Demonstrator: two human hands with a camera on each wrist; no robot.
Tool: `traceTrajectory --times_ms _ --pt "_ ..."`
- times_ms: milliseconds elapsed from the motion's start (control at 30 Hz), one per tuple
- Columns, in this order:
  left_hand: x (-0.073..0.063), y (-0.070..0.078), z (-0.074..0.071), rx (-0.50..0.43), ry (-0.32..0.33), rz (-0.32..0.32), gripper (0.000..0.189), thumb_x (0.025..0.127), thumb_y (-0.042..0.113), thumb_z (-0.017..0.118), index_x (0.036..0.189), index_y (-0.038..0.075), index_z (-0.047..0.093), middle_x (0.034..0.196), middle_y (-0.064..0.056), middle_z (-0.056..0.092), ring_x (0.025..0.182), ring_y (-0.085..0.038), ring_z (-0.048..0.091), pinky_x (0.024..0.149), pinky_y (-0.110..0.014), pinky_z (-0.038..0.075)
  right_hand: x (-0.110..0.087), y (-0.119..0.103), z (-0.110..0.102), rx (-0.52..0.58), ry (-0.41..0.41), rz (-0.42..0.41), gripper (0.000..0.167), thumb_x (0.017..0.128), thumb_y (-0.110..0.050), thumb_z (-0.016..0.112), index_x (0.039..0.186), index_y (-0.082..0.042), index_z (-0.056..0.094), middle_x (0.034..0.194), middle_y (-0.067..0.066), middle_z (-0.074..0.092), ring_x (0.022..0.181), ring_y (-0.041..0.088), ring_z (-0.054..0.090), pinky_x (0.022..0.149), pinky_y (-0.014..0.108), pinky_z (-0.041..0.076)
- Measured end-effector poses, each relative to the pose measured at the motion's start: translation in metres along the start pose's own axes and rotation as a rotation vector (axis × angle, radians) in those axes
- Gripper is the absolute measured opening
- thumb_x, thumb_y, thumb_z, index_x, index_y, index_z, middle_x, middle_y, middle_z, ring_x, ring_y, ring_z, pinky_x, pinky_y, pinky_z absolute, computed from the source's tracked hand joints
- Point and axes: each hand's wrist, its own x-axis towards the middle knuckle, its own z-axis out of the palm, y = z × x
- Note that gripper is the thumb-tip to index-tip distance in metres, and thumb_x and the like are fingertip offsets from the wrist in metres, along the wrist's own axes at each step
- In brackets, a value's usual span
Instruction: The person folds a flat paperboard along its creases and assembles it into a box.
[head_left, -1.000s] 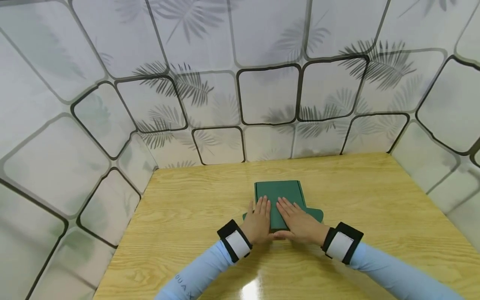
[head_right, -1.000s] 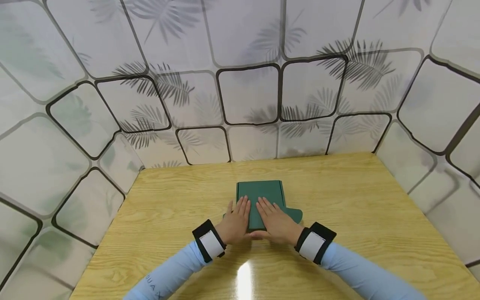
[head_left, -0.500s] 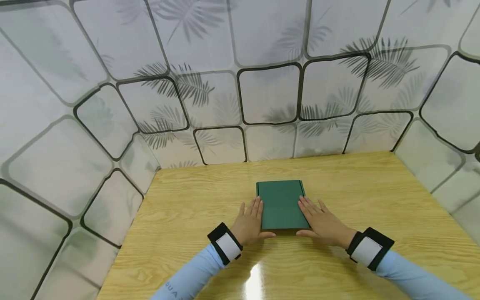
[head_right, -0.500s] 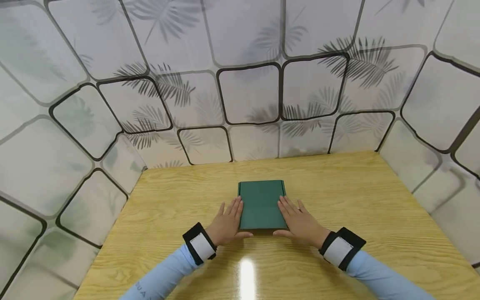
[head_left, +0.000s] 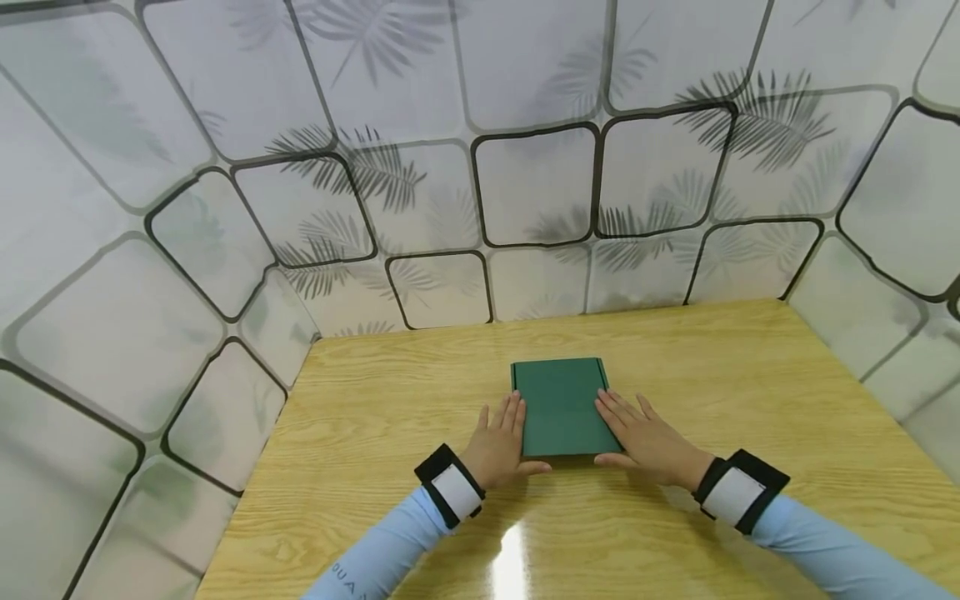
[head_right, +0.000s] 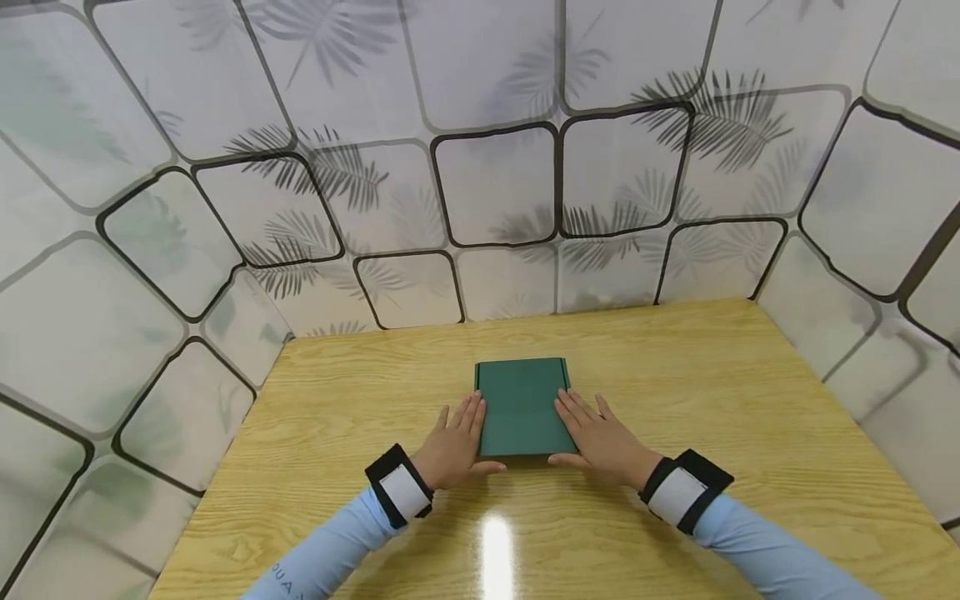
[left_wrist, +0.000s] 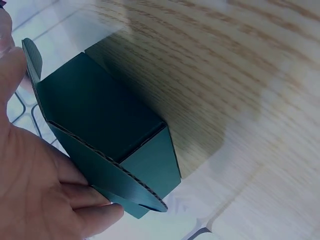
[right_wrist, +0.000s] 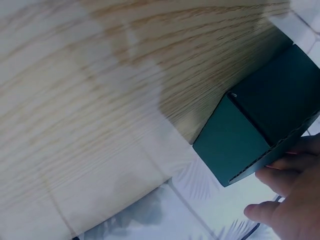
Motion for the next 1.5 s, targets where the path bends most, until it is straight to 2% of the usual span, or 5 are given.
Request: traceTrajectory --times_ms 333,533,800,1233,1500 --pt "0.021 -0.071 -0.011 -0.597 0.131 0.014 0.066 0.103 0.023 0.048 0.154 0.001 0.014 0.154 -0.021 0.032 0.143 -0.045 0.024 0.108 -0.066 0.027 0.02 0.056 -0.041 0.315 0.229 0.072 0.051 0.098 -0.006 0.052 0.144 0.01 0.036 0.145 0.032 0.039 0.132 0.051 0.036 0.104 0.066 0.028" --pt "0.044 -0.111 0.009 -0.774 -0.013 0.1 0.088 0.092 0.016 0.068 0.157 0.009 0.008 0.161 -0.016 0.015 0.146 -0.046 0.01 0.112 -0.06 0.025 0.031 0.101 -0.033 0.409 0.024 0.121 0.092 0.08 -0.023 0.079 0.149 0.008 0.025 0.15 0.038 0.022 0.137 0.057 0.018 0.104 0.072 0.02" --pt "0.056 -0.104 0.032 -0.796 -0.102 0.137 0.096 0.087 0.01 0.072 0.157 0.011 0.007 0.161 -0.016 0.015 0.147 -0.044 0.009 0.115 -0.057 0.022 0.035 0.104 0.009 0.664 -0.119 0.091 0.099 0.082 -0.019 0.077 0.152 0.006 0.012 0.154 0.037 0.009 0.139 0.058 0.008 0.099 0.067 0.035" --pt "0.056 -0.092 0.037 -0.739 -0.131 0.206 0.089 0.092 0.01 0.065 0.155 0.001 0.002 0.159 -0.023 0.016 0.145 -0.044 0.017 0.117 -0.052 0.021 0.04 0.097 0.03 0.812 -0.109 0.015 0.092 0.086 -0.021 0.072 0.151 0.008 0.013 0.153 0.035 0.018 0.138 0.054 0.016 0.107 0.067 0.02" --pt "0.054 -0.093 0.031 -0.954 -0.121 0.183 0.07 0.099 0.006 0.049 0.156 0.008 0.008 0.161 -0.016 0.013 0.147 -0.036 0.019 0.117 -0.051 0.022 0.034 0.087 0.02 0.899 -0.08 0.003 0.067 0.099 -0.016 0.054 0.146 0.016 0.017 0.15 0.041 0.014 0.135 0.061 0.012 0.104 0.072 0.021"
